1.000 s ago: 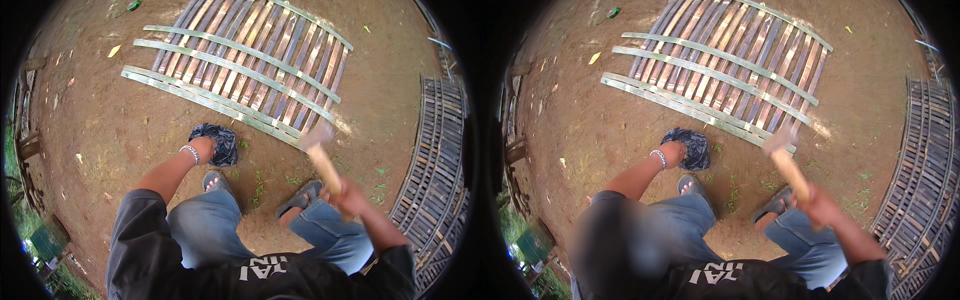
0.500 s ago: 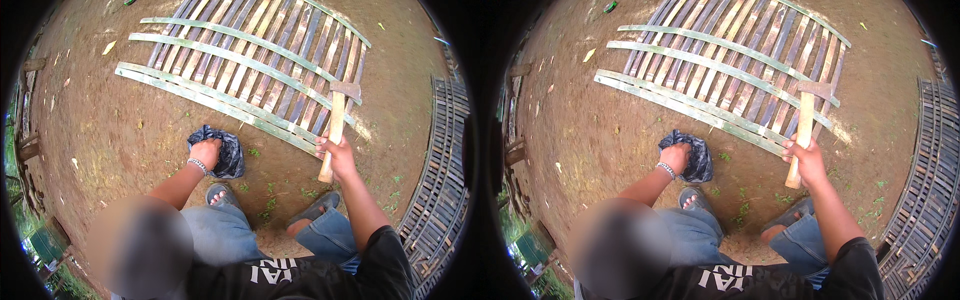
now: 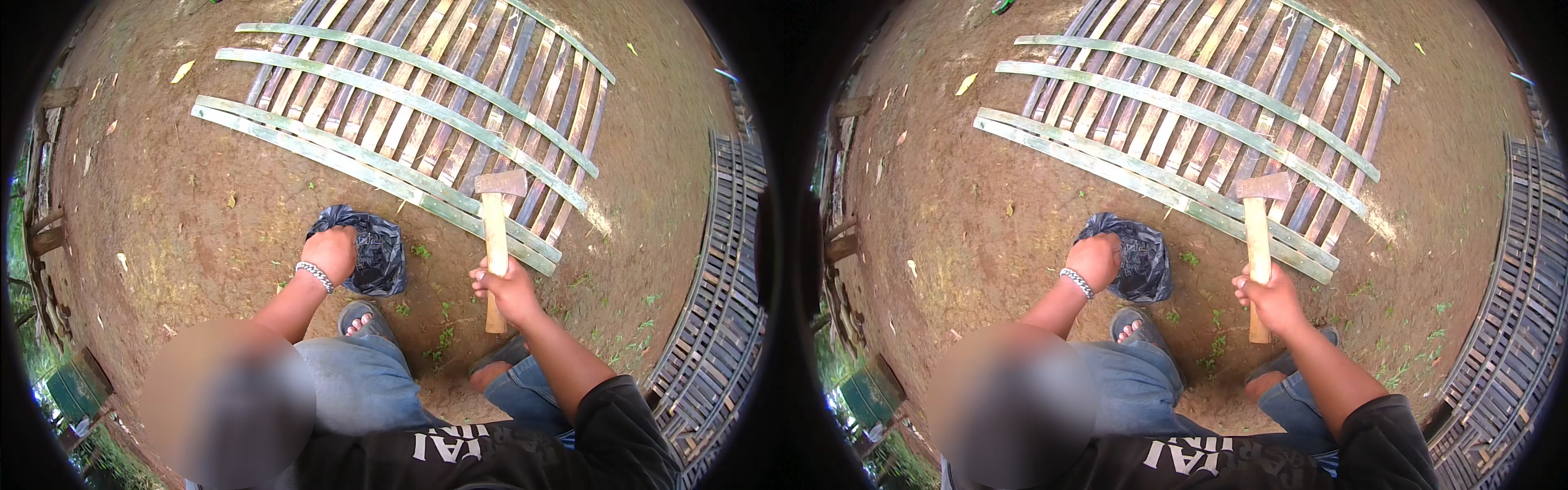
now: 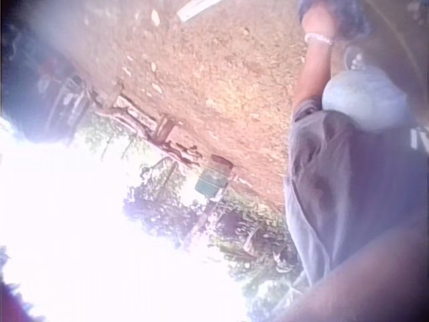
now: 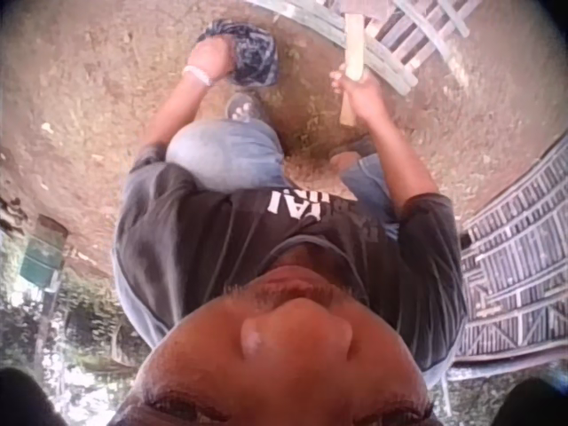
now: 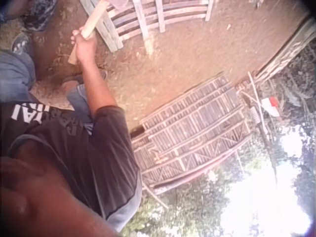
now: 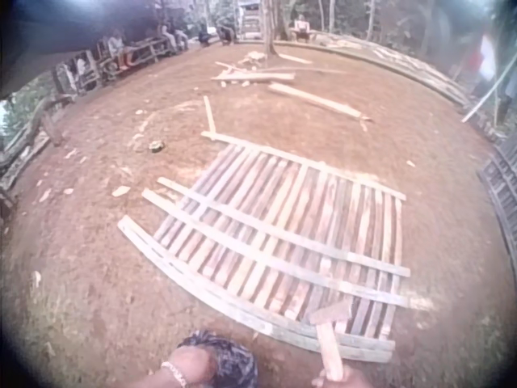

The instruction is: The person uses a hammer to drive nails into a wooden lattice structure laid on the ground. They repeatedly pick up nails from a black plastic bag, position them on the slats, and hammer them in to secure the frame.

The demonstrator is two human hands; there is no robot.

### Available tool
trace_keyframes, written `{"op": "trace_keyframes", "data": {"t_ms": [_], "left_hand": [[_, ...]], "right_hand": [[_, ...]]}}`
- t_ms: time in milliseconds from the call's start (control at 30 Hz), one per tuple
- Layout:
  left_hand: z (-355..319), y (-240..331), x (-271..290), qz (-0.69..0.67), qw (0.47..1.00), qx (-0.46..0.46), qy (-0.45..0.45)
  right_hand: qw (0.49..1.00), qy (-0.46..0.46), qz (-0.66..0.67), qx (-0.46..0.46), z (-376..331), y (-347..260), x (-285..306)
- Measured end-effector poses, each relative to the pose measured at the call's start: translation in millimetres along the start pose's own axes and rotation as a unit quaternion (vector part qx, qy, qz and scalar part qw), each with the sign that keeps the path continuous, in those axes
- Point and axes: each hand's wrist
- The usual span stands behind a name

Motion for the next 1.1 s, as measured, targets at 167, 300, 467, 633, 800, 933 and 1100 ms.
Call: {"op": "trace_keyframes", "data": {"t_ms": [167,300,467,633,800,933,1100], "left_hand": [[-0.3,20.7,28.8,-0.456,0.884,-0.028,-0.102],[7.5,46.4,-2.3,-0.607,0.769,-0.074,-0.184],[6.8,58.8,-15.6,-0.669,0.691,-0.087,-0.26],[10.4,64.0,-20.3,-0.658,0.69,-0.119,-0.276],[16.7,67.9,-25.4,-0.626,0.711,-0.128,-0.295],[18.4,74.6,-34.7,-0.569,0.775,-0.209,-0.178],[23.9,81.1,-21.3,-0.47,0.845,-0.183,-0.181]], "right_hand": [[1.0,-0.024,0.015,-0.002,-5.8,-5.2,-34.6],[0.998,-0.045,0.024,0.032,3.1,-9.6,-75.5],[0.998,-0.021,0.015,0.06,12.9,-8.8,-86.1],[0.998,-0.008,-0.006,0.056,14.2,-14.4,-80.8],[0.998,0.015,0.002,0.058,14.1,-10.6,-74.1],[0.997,0.019,-0.029,0.07,13.8,-8.2,-72.4],[0.995,0.021,-0.066,0.065,17.5,-8.2,-68.0]]}}
Point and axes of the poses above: each hand's wrist, its own z-axis towards the middle knuckle, its own x-axis out of the back of the hand, y = z × x, and after that the axes turned 7 degrees about -y, right-handed
